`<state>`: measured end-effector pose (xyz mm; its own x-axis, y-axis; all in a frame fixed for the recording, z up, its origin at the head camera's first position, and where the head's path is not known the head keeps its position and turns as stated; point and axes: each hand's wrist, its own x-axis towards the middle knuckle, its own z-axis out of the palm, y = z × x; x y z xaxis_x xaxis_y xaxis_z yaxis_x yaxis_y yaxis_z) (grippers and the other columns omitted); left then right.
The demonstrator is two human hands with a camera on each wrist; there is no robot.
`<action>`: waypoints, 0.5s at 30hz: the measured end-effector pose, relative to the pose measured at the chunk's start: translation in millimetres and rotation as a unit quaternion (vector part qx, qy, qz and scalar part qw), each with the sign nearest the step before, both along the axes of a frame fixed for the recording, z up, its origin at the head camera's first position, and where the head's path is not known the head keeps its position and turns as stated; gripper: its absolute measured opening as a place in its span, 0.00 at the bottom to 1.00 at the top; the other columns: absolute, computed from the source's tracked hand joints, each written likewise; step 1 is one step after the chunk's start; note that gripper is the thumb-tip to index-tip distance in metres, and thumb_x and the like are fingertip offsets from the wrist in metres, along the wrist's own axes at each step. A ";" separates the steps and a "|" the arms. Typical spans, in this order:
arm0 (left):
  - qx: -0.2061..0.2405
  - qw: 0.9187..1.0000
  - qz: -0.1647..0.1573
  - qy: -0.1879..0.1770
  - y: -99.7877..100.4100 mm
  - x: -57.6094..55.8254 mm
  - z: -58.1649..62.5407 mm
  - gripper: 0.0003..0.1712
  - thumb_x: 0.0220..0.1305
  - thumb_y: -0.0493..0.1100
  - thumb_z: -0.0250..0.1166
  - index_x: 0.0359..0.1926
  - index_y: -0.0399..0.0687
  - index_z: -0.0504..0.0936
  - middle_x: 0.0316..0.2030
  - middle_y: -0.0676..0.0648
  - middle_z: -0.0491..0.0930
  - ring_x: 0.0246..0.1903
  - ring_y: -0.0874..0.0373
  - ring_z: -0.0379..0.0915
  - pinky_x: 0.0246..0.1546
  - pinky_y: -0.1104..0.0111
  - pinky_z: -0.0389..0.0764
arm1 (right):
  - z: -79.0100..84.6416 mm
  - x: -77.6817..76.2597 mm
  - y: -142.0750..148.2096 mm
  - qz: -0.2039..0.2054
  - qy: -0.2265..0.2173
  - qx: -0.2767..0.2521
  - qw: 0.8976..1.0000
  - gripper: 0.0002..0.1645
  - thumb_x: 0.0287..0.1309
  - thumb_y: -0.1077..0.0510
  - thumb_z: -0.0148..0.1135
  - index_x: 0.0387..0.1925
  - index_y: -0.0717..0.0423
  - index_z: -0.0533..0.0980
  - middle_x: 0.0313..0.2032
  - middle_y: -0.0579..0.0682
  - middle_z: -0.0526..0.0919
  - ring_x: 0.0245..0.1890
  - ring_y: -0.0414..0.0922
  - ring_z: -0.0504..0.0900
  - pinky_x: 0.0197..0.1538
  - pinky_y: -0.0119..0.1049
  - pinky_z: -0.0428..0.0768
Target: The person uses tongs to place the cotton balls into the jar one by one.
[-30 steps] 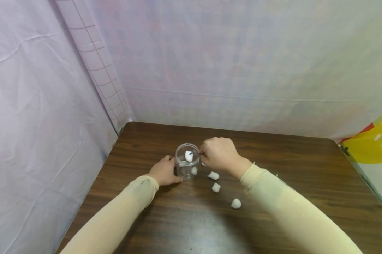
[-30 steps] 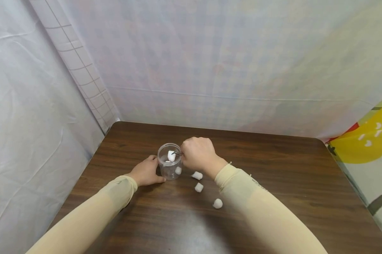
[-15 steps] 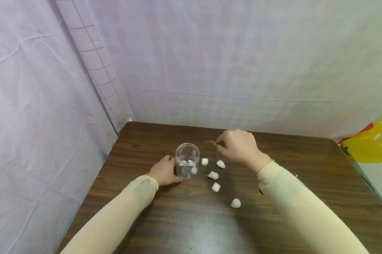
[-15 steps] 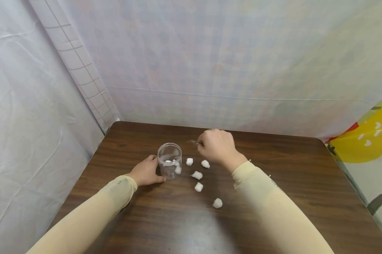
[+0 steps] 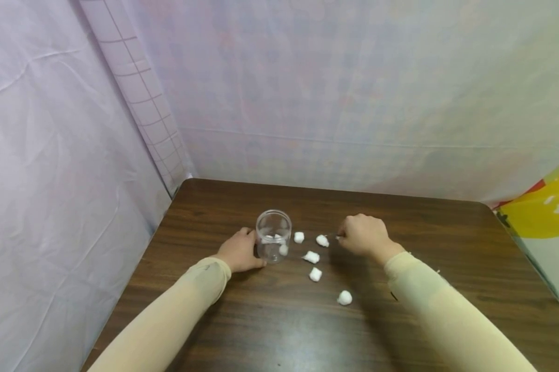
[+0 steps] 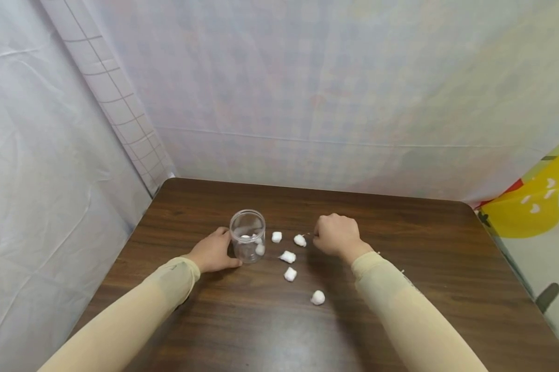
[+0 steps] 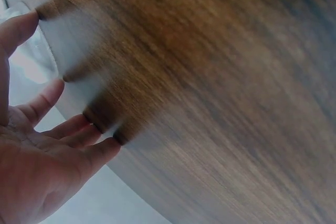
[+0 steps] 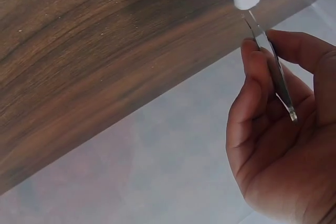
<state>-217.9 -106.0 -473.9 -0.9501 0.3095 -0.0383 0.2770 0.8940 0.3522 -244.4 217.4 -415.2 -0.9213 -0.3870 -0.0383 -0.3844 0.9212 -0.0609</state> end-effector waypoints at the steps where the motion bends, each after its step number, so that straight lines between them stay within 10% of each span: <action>1: 0.001 1.000 0.000 0.001 -0.1 0.0 -0.1 0.39 0.49 0.58 0.77 0.56 0.41 0.77 0.61 0.34 0.71 0.56 0.42 0.73 0.53 0.50 0.78 | -0.3 0.2 -0.7 0.000 0.001 0.000 1.000 0.08 0.57 0.51 0.66 0.36 0.42 0.88 0.35 0.44 0.87 0.31 0.46 0.84 0.26 0.48 0.80; 15: -0.006 1.000 0.000 -0.006 0.1 -2.1 -2.2 0.41 0.50 0.59 0.76 0.59 0.40 0.76 0.63 0.35 0.70 0.57 0.42 0.72 0.54 0.51 0.77 | -7.5 -0.8 -5.6 0.009 -0.006 0.003 1.000 0.17 0.51 0.57 0.61 0.10 0.41 0.72 0.15 0.39 0.72 0.18 0.42 0.69 0.17 0.40 0.68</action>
